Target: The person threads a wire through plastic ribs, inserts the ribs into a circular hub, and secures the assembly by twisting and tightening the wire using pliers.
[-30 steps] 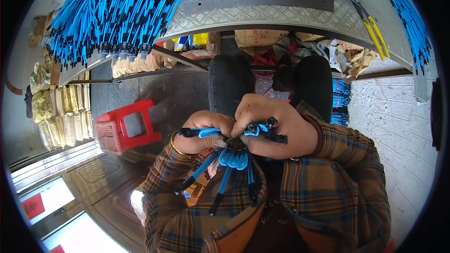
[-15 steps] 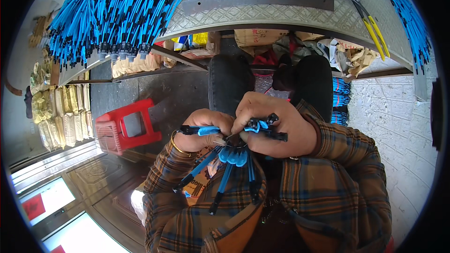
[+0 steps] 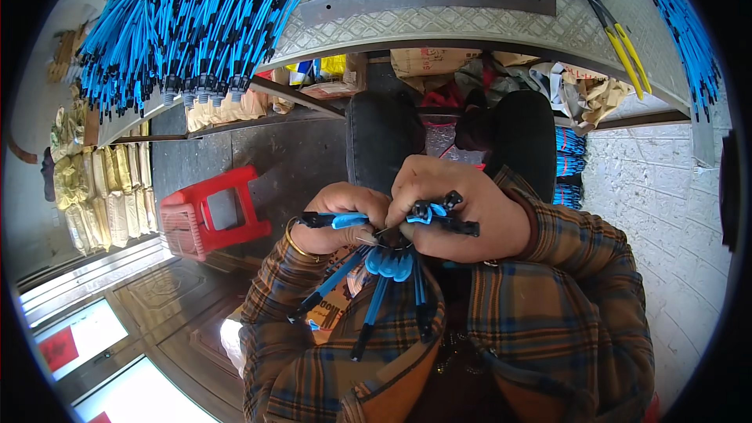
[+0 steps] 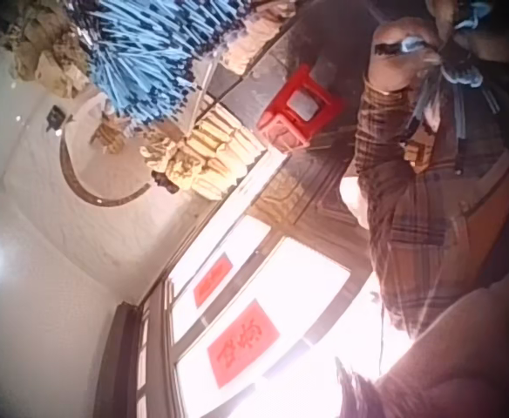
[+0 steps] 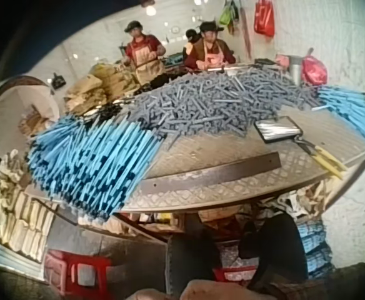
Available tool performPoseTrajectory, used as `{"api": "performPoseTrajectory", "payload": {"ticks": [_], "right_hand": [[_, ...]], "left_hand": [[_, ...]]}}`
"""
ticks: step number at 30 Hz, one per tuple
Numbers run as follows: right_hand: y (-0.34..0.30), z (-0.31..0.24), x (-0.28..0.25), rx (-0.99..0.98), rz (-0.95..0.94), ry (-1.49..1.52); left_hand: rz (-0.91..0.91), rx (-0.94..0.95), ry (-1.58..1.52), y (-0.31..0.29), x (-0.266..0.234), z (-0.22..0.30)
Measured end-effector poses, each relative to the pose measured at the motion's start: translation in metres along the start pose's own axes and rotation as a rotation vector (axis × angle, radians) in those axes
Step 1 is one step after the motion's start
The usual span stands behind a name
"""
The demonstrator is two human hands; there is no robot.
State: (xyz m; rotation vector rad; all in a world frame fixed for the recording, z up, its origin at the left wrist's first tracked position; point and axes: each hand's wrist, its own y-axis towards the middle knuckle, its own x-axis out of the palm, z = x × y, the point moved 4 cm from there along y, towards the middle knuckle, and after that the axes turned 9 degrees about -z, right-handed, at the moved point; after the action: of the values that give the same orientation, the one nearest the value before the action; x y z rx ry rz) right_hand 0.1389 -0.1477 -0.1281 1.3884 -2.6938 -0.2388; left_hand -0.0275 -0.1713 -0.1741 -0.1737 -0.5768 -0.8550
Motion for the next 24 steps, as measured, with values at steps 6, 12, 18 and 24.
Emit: {"api": "performPoseTrajectory", "payload": {"ticks": [6,12,18,24], "right_hand": [[-0.001,-0.001,0.001,0.027,-0.018,-0.006],[0.002,-0.001,0.000,-0.042,-0.089,-0.008],[0.005,0.003,-0.006,-0.088,-0.192,-0.023],[0.006,0.006,-0.013,-0.133,-0.272,-0.089]], "left_hand": [[0.001,-0.023,0.022,0.000,0.003,0.002],[-0.005,-0.077,-0.008,0.002,0.005,0.003],[-0.075,-0.241,0.158,0.002,-0.015,0.002],[-0.053,-0.434,0.176,0.012,-0.011,0.004]]}}
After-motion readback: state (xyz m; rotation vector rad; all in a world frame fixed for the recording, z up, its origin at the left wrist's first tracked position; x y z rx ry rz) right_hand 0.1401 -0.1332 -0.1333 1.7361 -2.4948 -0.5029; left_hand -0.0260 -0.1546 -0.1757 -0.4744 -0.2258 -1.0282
